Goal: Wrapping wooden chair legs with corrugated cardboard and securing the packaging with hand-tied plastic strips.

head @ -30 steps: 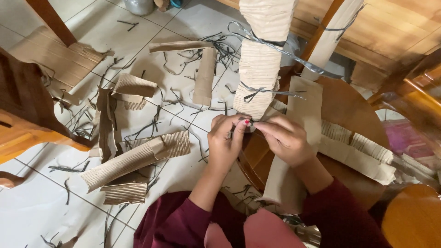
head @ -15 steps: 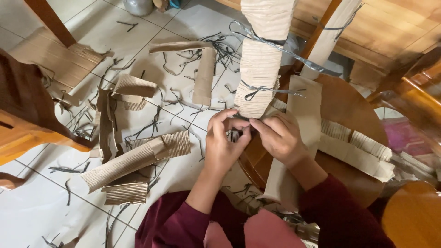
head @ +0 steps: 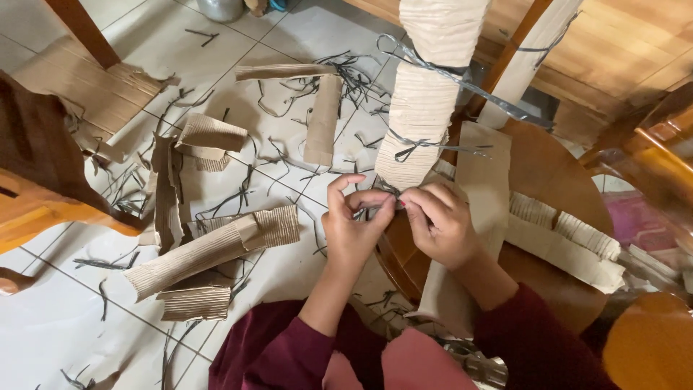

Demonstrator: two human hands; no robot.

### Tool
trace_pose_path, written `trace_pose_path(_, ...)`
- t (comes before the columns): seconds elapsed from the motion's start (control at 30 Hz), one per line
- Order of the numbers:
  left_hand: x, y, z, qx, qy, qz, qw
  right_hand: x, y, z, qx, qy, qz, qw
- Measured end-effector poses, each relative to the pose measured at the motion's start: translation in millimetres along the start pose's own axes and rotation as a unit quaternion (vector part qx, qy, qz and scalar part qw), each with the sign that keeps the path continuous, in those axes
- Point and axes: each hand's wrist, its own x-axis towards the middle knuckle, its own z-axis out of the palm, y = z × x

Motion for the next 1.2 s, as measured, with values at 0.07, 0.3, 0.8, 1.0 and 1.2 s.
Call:
trace_pose_path(0.07, -1.4, 3.2, -1.3, -0.060, -0.013, -0.061, 0.996, -5.0, -1.1, 0.2, 0.016, -0.001, 0.027, 1.000)
trace_pose_path(0.3, -2.6, -12.4, 1.3, -0.195, -0.021, -0.190, 0.962, -20.0, 1.4, 7.5, 0.045, 0.028, 0.097, 0.994)
trace_pose_path(0.8, 5.2, -17.6, 8.3, -0.048, -0.006, 0.007, 0.999, -17.6, 5.4, 4.9, -0.040, 0.033, 0.038, 0.998)
trace_pose_path(1.0, 0.3, -7.2, 13.9, -0.006, 0.054, 0.090, 0.994, -17.6, 6.3, 0.6, -0.003, 0.046, 0.052, 0.998)
trace_pose_path(1.2, 3.7, -0.7, 15.4, 0.028, 0.087, 0.153, 0.984, -15.9, 9.5, -17.1, -0.041, 0.039, 0.070, 0.996)
